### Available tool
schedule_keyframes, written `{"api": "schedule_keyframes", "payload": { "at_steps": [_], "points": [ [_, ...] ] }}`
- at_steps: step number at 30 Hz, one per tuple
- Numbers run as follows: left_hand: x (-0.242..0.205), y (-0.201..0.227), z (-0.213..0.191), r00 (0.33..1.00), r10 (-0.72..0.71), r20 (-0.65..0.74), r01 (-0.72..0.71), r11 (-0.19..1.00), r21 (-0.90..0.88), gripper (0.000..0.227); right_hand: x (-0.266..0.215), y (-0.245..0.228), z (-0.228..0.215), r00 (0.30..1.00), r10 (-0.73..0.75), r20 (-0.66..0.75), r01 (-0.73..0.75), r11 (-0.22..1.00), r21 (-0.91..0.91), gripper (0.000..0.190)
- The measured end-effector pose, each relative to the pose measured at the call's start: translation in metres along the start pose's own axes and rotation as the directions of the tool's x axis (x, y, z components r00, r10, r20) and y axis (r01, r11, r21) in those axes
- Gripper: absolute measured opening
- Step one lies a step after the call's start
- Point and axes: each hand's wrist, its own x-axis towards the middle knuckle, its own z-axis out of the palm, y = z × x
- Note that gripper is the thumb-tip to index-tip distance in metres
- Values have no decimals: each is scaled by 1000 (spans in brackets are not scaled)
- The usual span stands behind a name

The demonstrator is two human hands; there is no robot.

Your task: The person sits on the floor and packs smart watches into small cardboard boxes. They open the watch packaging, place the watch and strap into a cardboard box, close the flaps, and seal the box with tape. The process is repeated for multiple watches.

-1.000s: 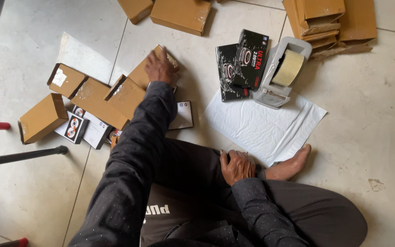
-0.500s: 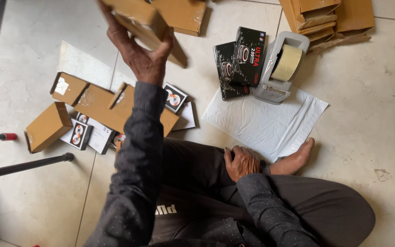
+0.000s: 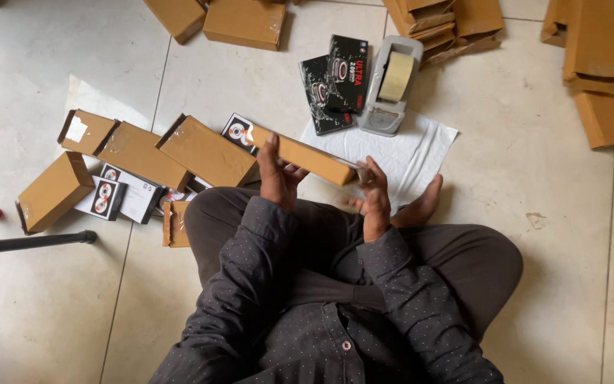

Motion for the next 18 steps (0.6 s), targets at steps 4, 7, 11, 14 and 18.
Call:
{"api": "schedule_keyframes", "payload": {
  "at_steps": [4,7,11,14,18],
  "points": [
    [-8,-18,-17,963,147,227,-166,984,70,79,-2,2,-33,906,396,-152,-375,915,151,93],
    [-10,-18,-30,951,10,310,-43,994,100,72,-2,-3,-37,915,142,-377,-267,915,-303,79],
    [5,-33,-38,982,8,187,-63,956,287,52,-3,-23,-34,855,-180,-487,-281,629,-725,78],
    [22,-48,-46,995,54,84,-89,854,513,45,12,-23,-33,901,-50,-430,-129,918,-376,68],
    [31,-65,-46,939,251,237,-345,673,654,43,25,-1,-57,842,13,-539,-152,965,-213,53]
  ]
}}
